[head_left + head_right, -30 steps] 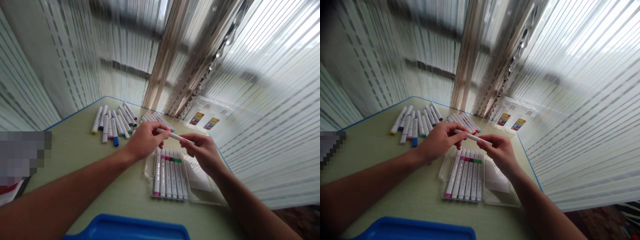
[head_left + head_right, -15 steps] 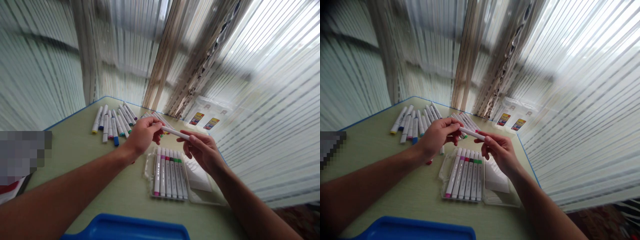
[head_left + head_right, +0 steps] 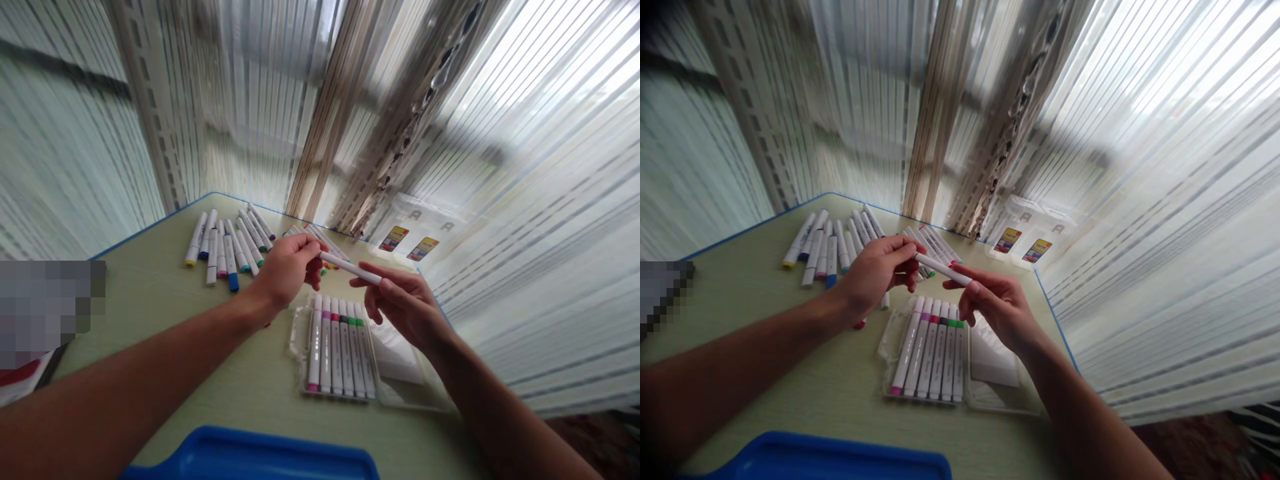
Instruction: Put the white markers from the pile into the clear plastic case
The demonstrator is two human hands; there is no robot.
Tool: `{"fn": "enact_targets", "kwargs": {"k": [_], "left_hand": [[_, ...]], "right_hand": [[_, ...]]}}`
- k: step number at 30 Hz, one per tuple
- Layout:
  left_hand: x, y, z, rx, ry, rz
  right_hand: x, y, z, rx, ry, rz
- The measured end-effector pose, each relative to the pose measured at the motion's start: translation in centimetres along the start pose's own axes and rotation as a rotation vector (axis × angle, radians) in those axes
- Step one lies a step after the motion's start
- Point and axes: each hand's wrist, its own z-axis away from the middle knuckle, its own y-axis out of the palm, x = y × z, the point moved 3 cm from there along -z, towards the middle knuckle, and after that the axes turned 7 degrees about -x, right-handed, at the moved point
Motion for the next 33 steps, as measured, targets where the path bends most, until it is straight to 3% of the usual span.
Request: {"fn": "enact_targets", "kwargs": {"k": [6, 15, 22, 33], "left_hand": [[0.3, 0.0, -0.2, 0.03, 0.036, -0.059], [0.3, 0.8, 0.5, 0.245, 0.141, -0.16], [0.3, 1.0, 1.0, 0.329, 0.157, -0.23], [-0.1, 1.2, 1.3, 0.296, 0.183, -0.127]], "right_hand": [[-0.1, -0.5, -0.4, -0.169, -0.025, 0.028], [-0.3, -1.1, -0.8, -0.311, -0.047, 0.101], [-0.4, -1.3, -0.9, -0.324, -0.05, 0.047], [-0.4, -2.0, -1.4, -0.343, 0.038, -0.028]]}}
